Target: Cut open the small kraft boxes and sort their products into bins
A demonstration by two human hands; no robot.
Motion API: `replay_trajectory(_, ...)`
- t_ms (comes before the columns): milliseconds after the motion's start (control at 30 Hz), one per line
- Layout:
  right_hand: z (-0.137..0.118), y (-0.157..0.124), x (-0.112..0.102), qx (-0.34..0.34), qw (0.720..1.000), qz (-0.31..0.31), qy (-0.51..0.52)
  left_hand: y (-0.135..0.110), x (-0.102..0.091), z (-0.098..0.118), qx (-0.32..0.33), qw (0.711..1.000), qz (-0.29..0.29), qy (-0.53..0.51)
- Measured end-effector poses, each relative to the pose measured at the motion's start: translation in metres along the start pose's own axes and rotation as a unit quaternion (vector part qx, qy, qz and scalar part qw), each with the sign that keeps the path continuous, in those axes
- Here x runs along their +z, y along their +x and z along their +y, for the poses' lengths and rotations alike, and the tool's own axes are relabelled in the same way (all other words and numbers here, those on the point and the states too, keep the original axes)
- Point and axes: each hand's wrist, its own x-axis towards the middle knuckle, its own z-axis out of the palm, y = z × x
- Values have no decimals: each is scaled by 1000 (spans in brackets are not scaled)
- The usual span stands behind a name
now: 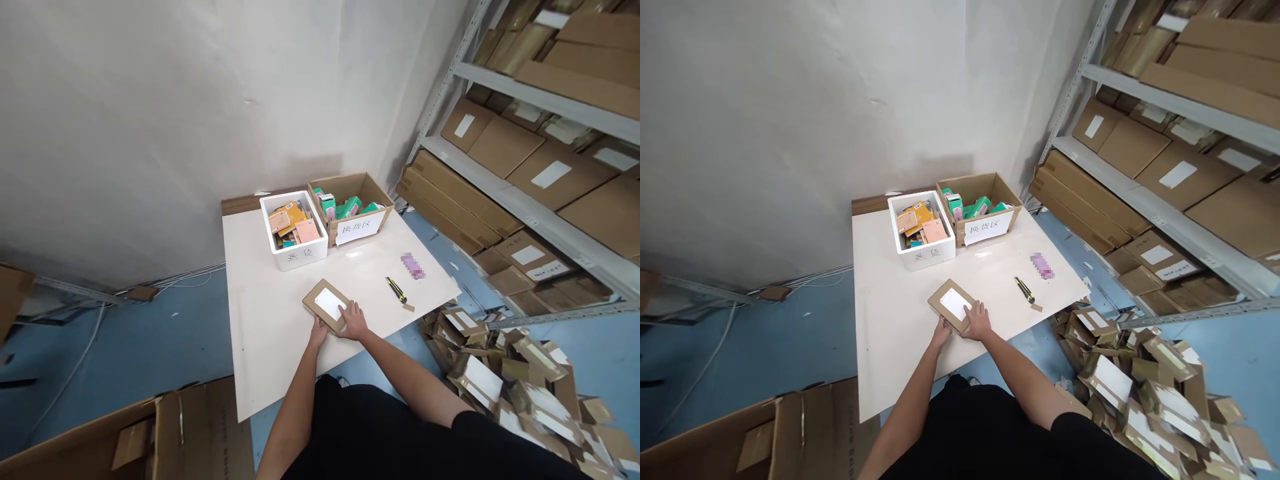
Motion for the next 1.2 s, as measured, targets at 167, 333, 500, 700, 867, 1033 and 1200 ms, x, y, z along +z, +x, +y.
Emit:
replay_trajectory(167,2,18,-12,67,989,48,120,16,-12,1,-17,998,50,-34)
replay_trajectory(333,43,29,-38,44,968,20,245,39,-37,19,87,992,28,84)
replay_trajectory(500,66,34,-43,-13,979,65,194,81,-28,66,125,966,-60,217)
replay_trajectory(700,82,42,-66,-17,993,49,110,124,-17,114,5,900,-115,421)
replay_trajectory(867,174,38,-101,86,988,81,104,128,-17,118,-22,869,-123,479)
replay_trajectory(1033,270,38,-105,230,961,17,152,109,12,119,-52,852,-111,508)
replay_trajectory(1200,293,57,-91,236,951,-27,198,95,45,125,-87,848,-100,512)
